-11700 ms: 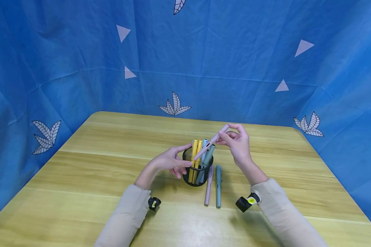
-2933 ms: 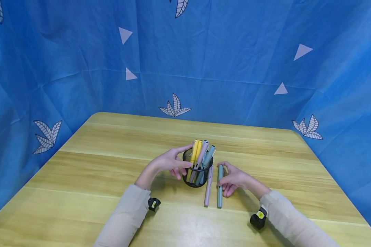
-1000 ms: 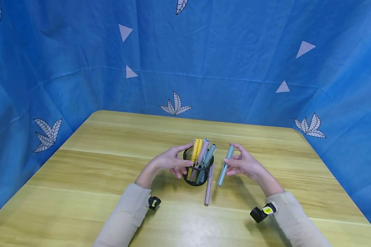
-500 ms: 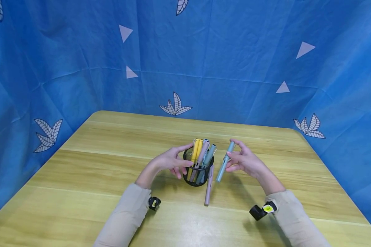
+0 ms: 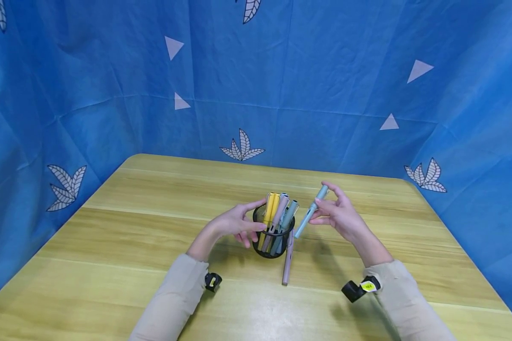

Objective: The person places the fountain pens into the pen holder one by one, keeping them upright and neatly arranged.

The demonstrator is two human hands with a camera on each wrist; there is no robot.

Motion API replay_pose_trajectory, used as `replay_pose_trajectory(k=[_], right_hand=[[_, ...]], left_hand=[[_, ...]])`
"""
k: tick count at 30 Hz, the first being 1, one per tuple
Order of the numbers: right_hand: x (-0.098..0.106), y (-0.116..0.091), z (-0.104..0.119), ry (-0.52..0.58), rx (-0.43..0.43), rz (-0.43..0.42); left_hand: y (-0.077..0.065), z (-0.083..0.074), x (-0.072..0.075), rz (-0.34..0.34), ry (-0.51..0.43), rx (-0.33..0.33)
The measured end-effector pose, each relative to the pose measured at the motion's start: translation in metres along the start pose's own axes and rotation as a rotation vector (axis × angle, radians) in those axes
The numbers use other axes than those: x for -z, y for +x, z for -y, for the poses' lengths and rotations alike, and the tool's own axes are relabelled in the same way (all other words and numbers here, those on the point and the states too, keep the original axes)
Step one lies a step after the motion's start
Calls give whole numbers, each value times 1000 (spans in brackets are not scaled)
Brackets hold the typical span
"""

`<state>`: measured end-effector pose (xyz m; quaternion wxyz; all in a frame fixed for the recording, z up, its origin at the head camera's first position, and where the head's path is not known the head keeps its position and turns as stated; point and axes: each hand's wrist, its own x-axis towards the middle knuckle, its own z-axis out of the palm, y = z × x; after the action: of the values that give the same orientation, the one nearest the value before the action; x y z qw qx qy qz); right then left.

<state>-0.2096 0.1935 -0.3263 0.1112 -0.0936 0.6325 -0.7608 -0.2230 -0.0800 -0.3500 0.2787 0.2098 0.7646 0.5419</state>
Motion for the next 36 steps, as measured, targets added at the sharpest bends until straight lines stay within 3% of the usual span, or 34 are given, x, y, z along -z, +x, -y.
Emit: replay_pose_trajectory(k=[6,14,22,30,36], right_hand=[[-6,1,3,39,88,-73],[-11,3,6,38,174,-110],[-16,5,1,-8,278,-177],[-21,7,-4,-100,372,-189],[-24,9,-8,-101,410,-182]], left_hand=[[0,1,0,4,-4,-2],[1,2,1,1,1,4],[2,1,0,-4,5,7],[1,-1,1,-1,3,6],[0,-1,0,0,0,14]])
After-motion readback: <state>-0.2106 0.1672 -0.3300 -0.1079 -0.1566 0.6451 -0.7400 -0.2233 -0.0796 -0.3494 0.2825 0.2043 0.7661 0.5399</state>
